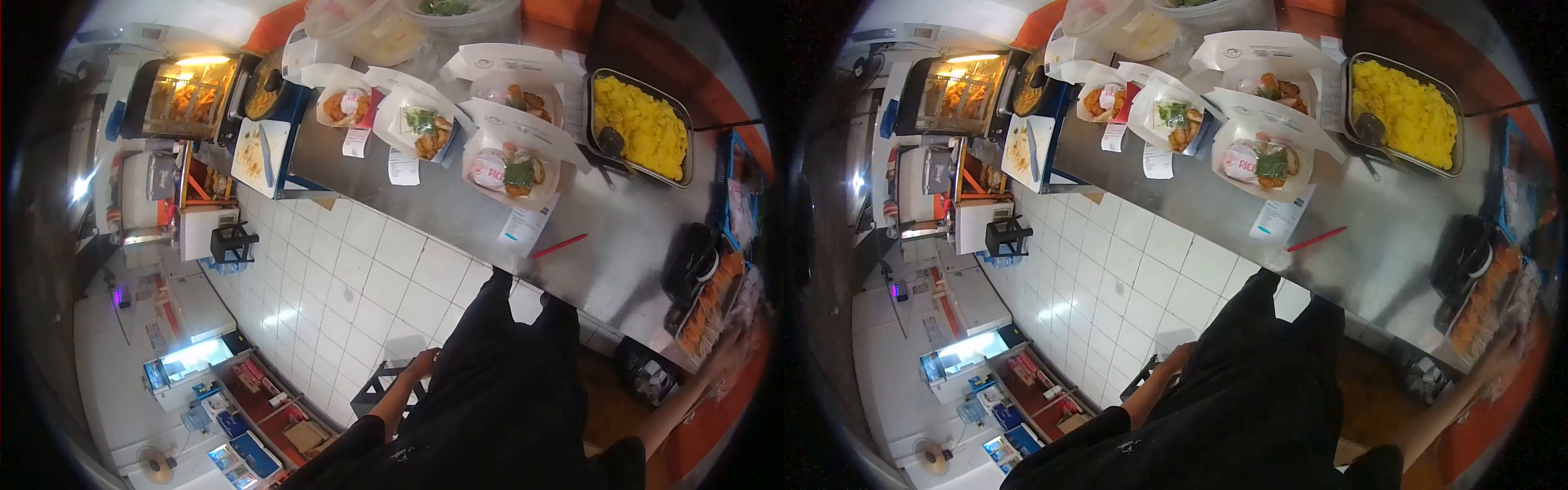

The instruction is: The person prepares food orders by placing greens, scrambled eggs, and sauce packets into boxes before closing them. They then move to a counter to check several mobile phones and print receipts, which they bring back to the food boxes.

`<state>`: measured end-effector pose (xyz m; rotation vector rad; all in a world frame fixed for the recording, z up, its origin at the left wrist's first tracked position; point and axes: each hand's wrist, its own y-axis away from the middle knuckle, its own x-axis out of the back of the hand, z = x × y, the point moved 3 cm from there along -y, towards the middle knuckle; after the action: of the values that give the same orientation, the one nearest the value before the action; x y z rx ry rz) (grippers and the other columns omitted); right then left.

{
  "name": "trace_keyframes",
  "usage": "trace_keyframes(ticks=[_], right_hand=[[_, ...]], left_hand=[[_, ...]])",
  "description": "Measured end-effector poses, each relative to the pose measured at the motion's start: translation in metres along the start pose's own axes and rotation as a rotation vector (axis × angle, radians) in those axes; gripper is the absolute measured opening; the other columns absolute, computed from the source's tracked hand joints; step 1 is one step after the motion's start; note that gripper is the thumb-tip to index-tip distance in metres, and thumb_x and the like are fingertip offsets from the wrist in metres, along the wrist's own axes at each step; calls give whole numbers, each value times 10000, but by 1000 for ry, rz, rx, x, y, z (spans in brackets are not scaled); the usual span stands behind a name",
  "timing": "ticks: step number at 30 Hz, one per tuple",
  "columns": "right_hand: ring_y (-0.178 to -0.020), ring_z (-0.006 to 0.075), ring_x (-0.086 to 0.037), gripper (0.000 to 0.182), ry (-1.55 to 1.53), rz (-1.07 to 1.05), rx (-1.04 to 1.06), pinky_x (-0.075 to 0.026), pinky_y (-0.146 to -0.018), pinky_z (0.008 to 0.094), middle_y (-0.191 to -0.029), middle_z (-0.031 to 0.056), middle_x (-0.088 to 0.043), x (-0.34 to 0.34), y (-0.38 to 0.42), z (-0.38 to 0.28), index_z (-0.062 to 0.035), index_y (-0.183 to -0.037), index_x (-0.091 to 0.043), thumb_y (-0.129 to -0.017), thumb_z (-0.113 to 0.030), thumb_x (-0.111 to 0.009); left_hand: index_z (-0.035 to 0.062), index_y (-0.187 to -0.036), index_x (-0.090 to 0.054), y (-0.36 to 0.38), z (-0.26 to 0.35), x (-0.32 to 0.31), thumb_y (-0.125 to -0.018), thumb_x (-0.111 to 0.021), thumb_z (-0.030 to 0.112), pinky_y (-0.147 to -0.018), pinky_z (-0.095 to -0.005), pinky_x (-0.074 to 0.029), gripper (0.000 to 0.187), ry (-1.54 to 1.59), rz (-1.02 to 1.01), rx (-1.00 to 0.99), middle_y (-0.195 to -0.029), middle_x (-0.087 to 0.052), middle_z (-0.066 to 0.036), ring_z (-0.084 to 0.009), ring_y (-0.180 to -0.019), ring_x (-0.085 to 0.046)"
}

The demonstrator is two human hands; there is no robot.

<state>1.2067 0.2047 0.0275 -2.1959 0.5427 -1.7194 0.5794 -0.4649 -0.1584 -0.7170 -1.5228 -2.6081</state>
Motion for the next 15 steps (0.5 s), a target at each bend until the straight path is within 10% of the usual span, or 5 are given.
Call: trace_keyframes(ticks=[9,12,15], right_hand=[[-987,210,-658,169,-878,-659,353,-510,-916,333,-1037,106,-653,-22,95,-500,-6,-1128,-642,-968,-42,-603],[-1010,324,-657,165,-828,-956,361,-534,-889,403,-1086,167,-639,-46,116,-581,4,-1098,-635,-946,-56,-614],[-1028,341,-646,208,-736,-743,553,-536,-857,421,-1133,192,-638,-92,135,-610,2,-1139,-644,-946,-74,-623]], left_hand=[[77,-1329,-642,-20,-13,103,-982,-620,226,-848,-402,-595,379,106,17,124,-989,-771,-166,-277,-900,-764],[47,-1304,-639,-26,-11,126,-993,-625,205,-834,-375,-598,349,259,98,66,-990,-778,-156,-241,-891,-770],[35,-1297,-638,-28,-10,134,-998,-609,159,-822,-359,-599,325,362,118,62,-991,-779,-151,-229,-894,-771]])
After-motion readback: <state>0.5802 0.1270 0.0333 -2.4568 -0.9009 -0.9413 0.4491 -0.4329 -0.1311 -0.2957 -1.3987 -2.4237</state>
